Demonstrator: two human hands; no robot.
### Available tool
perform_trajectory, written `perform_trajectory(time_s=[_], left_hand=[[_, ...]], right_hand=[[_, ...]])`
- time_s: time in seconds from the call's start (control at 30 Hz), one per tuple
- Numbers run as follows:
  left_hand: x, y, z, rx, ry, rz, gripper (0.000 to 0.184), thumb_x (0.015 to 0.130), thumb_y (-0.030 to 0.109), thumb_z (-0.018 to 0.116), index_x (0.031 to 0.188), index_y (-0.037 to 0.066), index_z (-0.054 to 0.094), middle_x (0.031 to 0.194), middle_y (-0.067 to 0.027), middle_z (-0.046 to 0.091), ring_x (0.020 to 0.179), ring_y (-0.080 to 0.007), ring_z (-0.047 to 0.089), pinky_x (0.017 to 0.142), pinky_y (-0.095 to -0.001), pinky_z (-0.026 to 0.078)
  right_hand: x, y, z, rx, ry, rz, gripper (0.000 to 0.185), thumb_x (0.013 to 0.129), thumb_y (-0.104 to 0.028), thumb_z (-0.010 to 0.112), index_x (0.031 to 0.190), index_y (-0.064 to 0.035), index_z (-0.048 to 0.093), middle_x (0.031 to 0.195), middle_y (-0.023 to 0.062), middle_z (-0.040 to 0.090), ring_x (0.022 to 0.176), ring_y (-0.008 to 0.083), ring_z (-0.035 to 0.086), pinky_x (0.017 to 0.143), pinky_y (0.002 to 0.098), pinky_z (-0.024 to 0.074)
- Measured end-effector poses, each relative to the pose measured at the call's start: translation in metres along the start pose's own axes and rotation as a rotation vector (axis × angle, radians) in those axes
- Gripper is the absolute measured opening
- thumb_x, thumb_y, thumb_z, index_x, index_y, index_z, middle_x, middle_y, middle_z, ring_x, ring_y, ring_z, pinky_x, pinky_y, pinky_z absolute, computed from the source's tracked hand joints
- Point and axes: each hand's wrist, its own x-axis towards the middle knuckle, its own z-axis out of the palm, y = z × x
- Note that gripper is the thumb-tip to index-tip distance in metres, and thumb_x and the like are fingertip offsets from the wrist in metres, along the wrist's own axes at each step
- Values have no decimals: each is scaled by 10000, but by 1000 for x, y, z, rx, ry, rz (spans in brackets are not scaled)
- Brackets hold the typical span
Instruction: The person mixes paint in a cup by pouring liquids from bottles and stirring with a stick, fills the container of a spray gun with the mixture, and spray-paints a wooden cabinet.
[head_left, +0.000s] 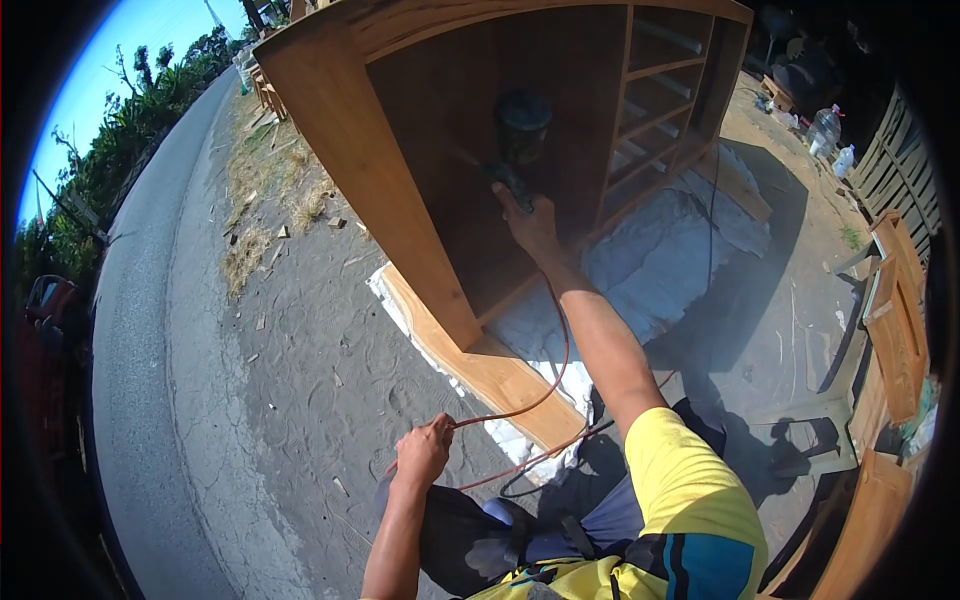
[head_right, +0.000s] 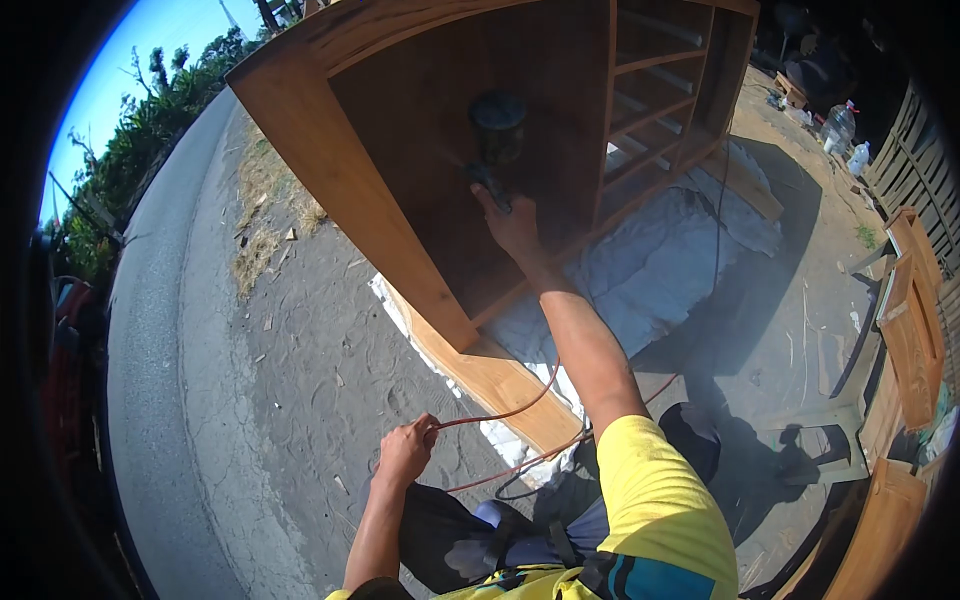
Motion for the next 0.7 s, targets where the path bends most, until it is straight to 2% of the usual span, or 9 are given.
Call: perform_trajectory(time_s=[0.17, 0.23, 0.37, 0.43, 0.5, 0.57, 0.63, 0.67, 0.7], left_hand=[[1, -3, 1, 9, 3, 6, 161, 1034, 284, 618, 1122, 159, 667, 909, -174, 766, 828, -435, 741, 698, -565, 564], [1, -5, 2, 5, 2, 6, 161, 1034, 286, 617, 1120, 158, 666, 911, -174, 767, 825, -437, 740, 696, -567, 564], [3, -11, 4, -2, 1, 17, 163, 1034, 289, 617, 1123, 162, 665, 910, -176, 768, 829, -437, 741, 698, -566, 564], [3, -11, 2, 11, -22, 7, 164, 1032, 290, 619, 1125, 163, 667, 906, -176, 767, 833, -436, 741, 702, -563, 564], [5, -11, 0, 28, -47, 3, 166, 1030, 291, 621, 1128, 165, 668, 902, -176, 767, 837, -434, 741, 706, -560, 563], [6, -10, -1, 58, -102, -50, 181, 1015, 264, 657, 1173, 184, 695, 935, -152, 780, 906, -399, 753, 785, -532, 577], [6, -11, 0, 47, -82, -29, 173, 1019, 275, 643, 1154, 177, 688, 916, -166, 772, 876, -414, 747, 754, -541, 571], [5, -12, 1, 34, -58, -10, 170, 1023, 287, 629, 1135, 170, 681, 898, -181, 764, 846, -430, 741, 724, -550, 565], [5, -13, 2, 36, -59, -9, 170, 1023, 287, 629, 1135, 170, 681, 898, -181, 764, 846, -430, 741, 724, -550, 565]], right_hand=[[-2, 71, 13, -178, 0, 33, 600, 916, -578, 797, 755, -2, 744, 666, 82, 701, 644, 177, 686, 654, 359, 517], [-4, 93, 18, -219, 24, -58, 599, 921, -580, 787, 829, 12, 779, 720, 147, 740, 727, 253, 754, 691, 395, 539], [-16, 90, 14, -296, 0, -85, 581, 940, -565, 767, 961, 14, 800, 796, 213, 760, 832, 335, 785, 736, 429, 552], [-13, 107, 17, -351, 4, -215, 569, 963, -549, 742, 1090, 3, 790, 891, 262, 765, 930, 391, 782, 771, 440, 553], [-19, 79, 9, -348, -18, -138, 571, 967, -545, 741, 1100, 8, 781, 880, 236, 767, 882, 357, 779, 755, 428, 548], [-22, 54, 5, -343, -43, -55, 573, 972, -541, 740, 1110, 14, 771, 869, 210, 770, 833, 324, 777, 739, 417, 543], [-14, 36, 3, -208, -70, 32, 537, 971, -514, 761, 1064, 16, 765, 778, 119, 733, 719, 213, 716, 686, 372, 523], [-11, 23, 3, -208, -67, 34, 537, 971, -514, 761, 1064, 16, 765, 778, 119, 733, 719, 213, 716, 686, 372, 523], [-9, 6, 3, -112, -18, -74, 507, 965, -492, 776, 988, 14, 759, 727, 152, 694, 671, 223, 672, 655, 391, 504]])
